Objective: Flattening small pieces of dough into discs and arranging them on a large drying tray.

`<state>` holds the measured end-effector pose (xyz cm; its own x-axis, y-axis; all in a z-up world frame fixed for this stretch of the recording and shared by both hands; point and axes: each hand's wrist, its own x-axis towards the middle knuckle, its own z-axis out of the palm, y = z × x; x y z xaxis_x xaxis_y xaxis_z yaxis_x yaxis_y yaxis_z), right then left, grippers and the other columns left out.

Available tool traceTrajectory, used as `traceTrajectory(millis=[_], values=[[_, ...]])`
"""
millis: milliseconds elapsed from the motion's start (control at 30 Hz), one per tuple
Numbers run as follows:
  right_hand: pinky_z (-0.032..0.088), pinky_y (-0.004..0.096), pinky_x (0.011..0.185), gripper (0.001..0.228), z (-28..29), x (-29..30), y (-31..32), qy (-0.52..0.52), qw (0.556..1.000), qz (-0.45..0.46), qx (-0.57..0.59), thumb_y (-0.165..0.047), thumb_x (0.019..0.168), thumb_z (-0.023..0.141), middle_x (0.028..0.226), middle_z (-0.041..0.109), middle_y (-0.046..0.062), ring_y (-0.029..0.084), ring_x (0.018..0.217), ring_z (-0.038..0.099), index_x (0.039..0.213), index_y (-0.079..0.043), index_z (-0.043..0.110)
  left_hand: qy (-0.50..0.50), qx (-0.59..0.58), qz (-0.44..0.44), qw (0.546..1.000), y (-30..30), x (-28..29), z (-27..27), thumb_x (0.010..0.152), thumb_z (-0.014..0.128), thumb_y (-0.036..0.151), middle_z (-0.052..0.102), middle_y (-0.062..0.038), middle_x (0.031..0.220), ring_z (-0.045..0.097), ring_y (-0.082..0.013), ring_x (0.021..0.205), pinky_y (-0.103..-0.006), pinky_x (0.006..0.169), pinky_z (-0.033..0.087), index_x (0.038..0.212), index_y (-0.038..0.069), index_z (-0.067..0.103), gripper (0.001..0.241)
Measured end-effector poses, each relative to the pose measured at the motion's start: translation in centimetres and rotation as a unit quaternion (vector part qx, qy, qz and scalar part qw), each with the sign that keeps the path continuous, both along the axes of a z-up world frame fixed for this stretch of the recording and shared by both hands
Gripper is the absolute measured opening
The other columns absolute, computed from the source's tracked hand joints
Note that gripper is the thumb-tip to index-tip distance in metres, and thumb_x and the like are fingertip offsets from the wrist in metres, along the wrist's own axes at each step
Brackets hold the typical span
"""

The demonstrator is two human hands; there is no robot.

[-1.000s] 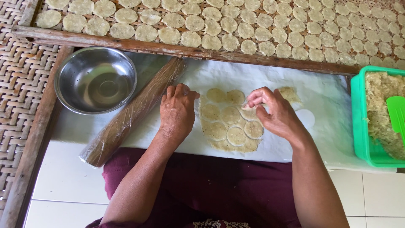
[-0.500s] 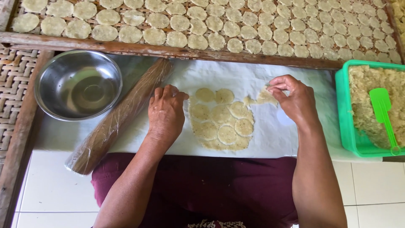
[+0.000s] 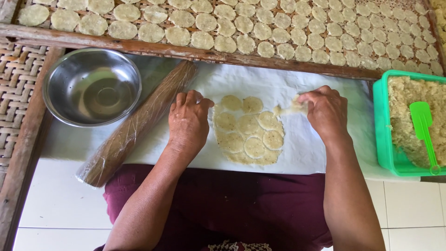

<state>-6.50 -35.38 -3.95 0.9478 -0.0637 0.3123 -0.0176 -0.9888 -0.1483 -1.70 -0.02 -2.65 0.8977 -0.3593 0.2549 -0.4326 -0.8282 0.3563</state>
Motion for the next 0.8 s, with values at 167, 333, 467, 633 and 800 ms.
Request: traceTrajectory(millis=[167,333,467,633,800], values=[[0.050,0.045,0.095,0.023,1.0,-0.7,1.0,-0.006,0.998,-0.038,-0.049,-0.003,0.097,0.071,0.101,0.071,0.002,0.024,0.097,0.068,0.107,-0.022,0.079,0.018,0.016,-0.002,1.000,0.0,-0.1,0.3,0.079,0.065,-0.003,0.063,-0.009,0.116,0.057,-0.0289,0.108,-0.0434,0.089,0.048,0.110,0.015,0.077,0.038],[0.048,0.042,0.106,0.031,1.4,-0.7,4.7,0.020,0.996,0.038,0.083,-0.002,0.095,0.067,0.130,0.067,0.006,0.025,0.114,0.062,0.116,-0.022,0.076,0.021,0.025,-0.006,0.999,-0.1,-0.1,0.4,0.079,0.067,-0.001,0.062,-0.010,0.115,0.056,-0.0294,0.110,-0.0436,0.089,0.048,0.111,0.015,0.077,0.036],[0.020,0.054,0.125,0.046,2.0,-0.8,8.9,0.092,0.984,0.145,0.039,0.003,0.089,0.064,0.156,0.048,0.008,0.023,0.134,0.052,0.126,-0.022,0.075,0.020,0.020,-0.009,1.000,-0.1,-0.1,0.4,0.079,0.068,-0.001,0.062,-0.011,0.117,0.056,-0.0291,0.111,-0.0432,0.088,0.048,0.111,0.013,0.076,0.036],[0.022,0.061,0.120,0.047,3.6,-0.9,12.0,0.118,0.984,0.129,-0.040,0.000,0.084,0.065,0.158,0.040,0.007,0.027,0.147,0.036,0.127,-0.019,0.072,0.027,0.027,-0.006,0.999,-0.1,-0.2,0.2,0.081,0.069,0.000,0.062,-0.010,0.116,0.056,-0.0285,0.111,-0.0423,0.088,0.048,0.112,0.013,0.076,0.035],[0.024,0.062,0.120,0.042,3.3,-1.2,12.5,0.102,0.984,0.133,-0.064,-0.004,0.086,0.065,0.159,0.041,0.006,0.027,0.148,0.036,0.125,-0.019,0.073,0.030,0.032,-0.007,0.999,-0.2,-0.2,0.2,0.078,0.069,-0.001,0.062,-0.011,0.116,0.056,-0.0283,0.110,-0.0420,0.087,0.048,0.112,0.013,0.076,0.037]])
